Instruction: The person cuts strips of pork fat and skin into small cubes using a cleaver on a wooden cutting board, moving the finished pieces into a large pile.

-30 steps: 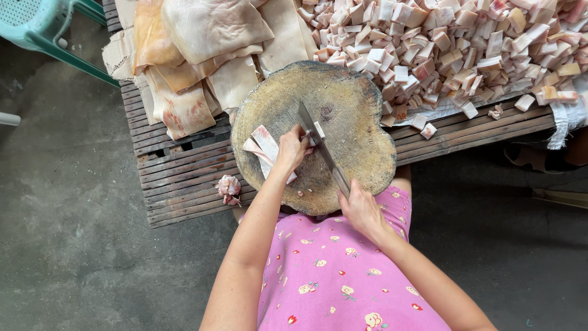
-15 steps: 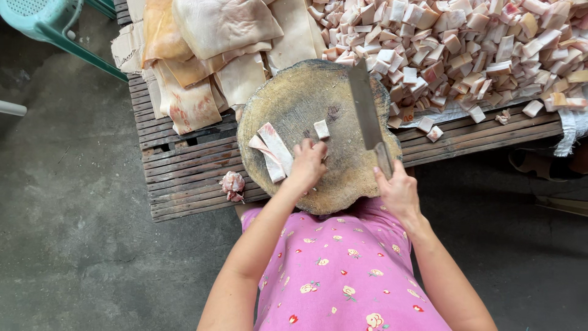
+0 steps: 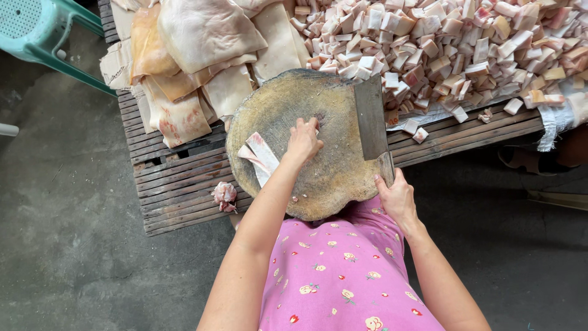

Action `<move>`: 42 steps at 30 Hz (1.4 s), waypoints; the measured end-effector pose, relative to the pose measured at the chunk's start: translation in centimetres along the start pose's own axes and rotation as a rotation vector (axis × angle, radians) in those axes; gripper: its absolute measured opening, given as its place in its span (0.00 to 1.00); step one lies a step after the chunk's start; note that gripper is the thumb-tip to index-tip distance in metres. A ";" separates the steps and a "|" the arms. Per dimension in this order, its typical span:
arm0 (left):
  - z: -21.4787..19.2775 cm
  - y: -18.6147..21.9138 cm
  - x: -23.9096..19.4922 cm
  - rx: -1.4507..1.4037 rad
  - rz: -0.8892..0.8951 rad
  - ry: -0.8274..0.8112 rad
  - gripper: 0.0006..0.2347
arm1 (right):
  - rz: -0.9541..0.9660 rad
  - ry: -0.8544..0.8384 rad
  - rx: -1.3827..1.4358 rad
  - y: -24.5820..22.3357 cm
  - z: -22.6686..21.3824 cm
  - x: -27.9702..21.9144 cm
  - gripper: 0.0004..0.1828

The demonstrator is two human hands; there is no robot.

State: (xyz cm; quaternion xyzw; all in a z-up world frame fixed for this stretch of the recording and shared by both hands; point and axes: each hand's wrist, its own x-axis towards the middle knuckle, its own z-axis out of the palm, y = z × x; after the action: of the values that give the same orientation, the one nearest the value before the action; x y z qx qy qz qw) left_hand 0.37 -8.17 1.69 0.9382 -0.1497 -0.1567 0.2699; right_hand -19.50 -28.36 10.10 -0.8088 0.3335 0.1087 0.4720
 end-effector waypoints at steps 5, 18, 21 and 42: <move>1.1 0.8 1.2 0.183 -0.033 -0.161 0.18 | 0.043 -0.009 0.177 -0.6 -0.3 -0.1 0.18; -8.4 16.9 24.7 -0.146 0.511 0.221 0.26 | 0.068 -0.033 0.244 -0.3 -0.7 0.6 0.19; -9.9 14.4 23.9 -0.182 0.415 0.168 0.20 | 0.082 -0.036 0.225 0.0 -0.7 0.5 0.20; -9.5 -12.6 -3.9 -0.097 -0.316 -0.014 0.12 | -0.410 0.294 -0.139 -5.6 -4.8 4.9 0.23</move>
State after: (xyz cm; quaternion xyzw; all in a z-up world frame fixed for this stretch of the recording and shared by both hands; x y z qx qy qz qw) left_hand 2.83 7.82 3.16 0.9348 0.0056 -0.2108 0.2857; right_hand -12.88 -32.67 14.17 -0.8971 0.2193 -0.0853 0.3739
